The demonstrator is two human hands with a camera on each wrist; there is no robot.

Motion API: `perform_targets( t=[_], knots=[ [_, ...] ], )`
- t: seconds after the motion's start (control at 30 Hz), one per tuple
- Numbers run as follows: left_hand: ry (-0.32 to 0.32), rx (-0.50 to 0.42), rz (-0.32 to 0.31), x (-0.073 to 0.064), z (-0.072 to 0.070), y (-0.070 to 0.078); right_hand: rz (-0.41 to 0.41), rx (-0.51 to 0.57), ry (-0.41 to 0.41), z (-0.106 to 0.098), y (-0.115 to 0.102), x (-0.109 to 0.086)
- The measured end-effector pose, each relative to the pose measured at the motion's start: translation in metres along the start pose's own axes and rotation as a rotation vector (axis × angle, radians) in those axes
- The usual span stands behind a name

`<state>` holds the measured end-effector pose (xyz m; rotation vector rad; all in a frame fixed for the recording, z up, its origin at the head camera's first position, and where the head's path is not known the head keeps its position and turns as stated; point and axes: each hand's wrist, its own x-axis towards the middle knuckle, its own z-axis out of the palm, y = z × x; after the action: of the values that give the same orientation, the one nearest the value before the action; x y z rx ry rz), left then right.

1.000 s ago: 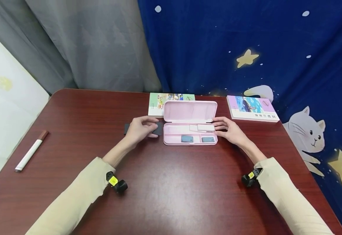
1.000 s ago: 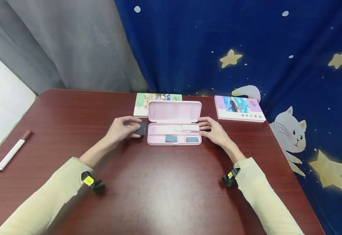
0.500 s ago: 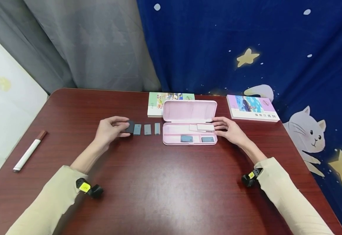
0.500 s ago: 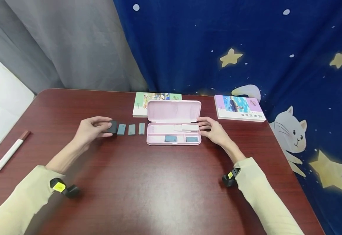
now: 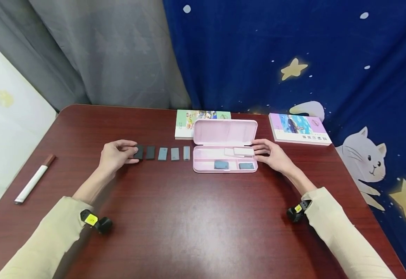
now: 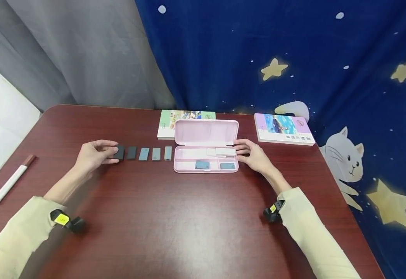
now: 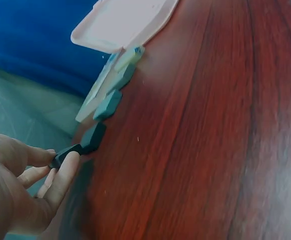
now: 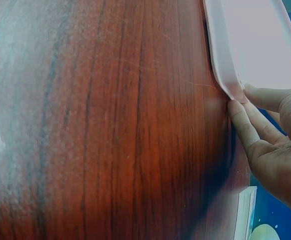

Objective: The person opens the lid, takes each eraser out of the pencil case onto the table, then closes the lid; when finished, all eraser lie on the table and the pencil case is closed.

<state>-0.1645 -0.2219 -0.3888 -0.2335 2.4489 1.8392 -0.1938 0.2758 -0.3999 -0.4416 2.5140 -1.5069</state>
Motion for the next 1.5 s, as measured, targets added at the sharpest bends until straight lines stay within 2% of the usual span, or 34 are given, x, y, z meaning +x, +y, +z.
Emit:
perform_targets(
  t=[0.13, 0.43, 0.67, 0.93, 1.27, 1.5],
  knots=[
    [0.003, 0.081, 0.018, 0.002, -0.004, -0.005, -0.001, -0.015, 0.0, 0.0, 0.0, 0.001],
    [0.019, 0.258, 0.138, 0.005, -0.009, -0.012, 0.011, -0.052, -0.006, 0.002, -0.008, -0.001],
    [0.012, 0.242, 0.111, 0.008, -0.008, -0.01, 0.022, -0.075, -0.001, 0.003, -0.034, -0.008],
    [0.02, 0.239, 0.112, 0.008, -0.007, -0.009, 0.032, -0.08, -0.005, 0.005, -0.039, -0.01],
    [0.011, 0.254, 0.126, 0.011, -0.007, -0.011, 0.025, -0.073, -0.005, 0.005, -0.035, -0.008],
    [-0.027, 0.275, 0.134, 0.013, -0.007, -0.01, -0.003, -0.06, 0.001, 0.001, -0.003, 0.0]
  ],
)
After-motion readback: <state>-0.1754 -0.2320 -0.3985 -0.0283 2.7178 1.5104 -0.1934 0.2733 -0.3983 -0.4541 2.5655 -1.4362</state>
